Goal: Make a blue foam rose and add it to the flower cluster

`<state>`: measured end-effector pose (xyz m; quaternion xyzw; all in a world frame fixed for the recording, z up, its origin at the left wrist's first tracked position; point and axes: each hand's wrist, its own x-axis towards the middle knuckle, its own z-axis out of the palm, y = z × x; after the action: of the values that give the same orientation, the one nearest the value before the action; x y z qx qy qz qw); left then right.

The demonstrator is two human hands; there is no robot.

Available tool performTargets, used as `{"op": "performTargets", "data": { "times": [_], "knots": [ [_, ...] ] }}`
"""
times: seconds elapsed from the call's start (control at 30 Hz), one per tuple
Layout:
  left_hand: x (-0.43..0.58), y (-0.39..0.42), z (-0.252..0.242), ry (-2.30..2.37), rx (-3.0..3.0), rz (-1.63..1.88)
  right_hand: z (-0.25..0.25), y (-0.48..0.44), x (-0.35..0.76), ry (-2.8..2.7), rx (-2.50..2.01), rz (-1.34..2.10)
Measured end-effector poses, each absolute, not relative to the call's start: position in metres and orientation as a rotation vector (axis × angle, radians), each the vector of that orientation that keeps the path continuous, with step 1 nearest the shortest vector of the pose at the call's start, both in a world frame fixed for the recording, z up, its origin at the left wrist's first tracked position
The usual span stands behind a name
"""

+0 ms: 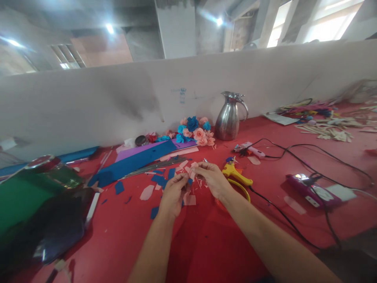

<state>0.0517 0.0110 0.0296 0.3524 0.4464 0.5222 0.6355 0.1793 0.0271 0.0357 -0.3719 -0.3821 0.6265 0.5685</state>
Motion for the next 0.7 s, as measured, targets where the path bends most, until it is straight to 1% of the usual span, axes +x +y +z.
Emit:
{"op": "performTargets", "data": {
  "times": [0.3,0.7],
  "knots": [
    [0.0542,0.0089,0.0324,1.068,0.807,1.218,0.0356,0.0271,0.1801,-0.961,-0.882,1.443],
    [0.0553,0.0107,0.025,1.156,1.036,1.22,0.03,0.0289,0.1797,-1.187,-1.018,1.257]
  ]
}}
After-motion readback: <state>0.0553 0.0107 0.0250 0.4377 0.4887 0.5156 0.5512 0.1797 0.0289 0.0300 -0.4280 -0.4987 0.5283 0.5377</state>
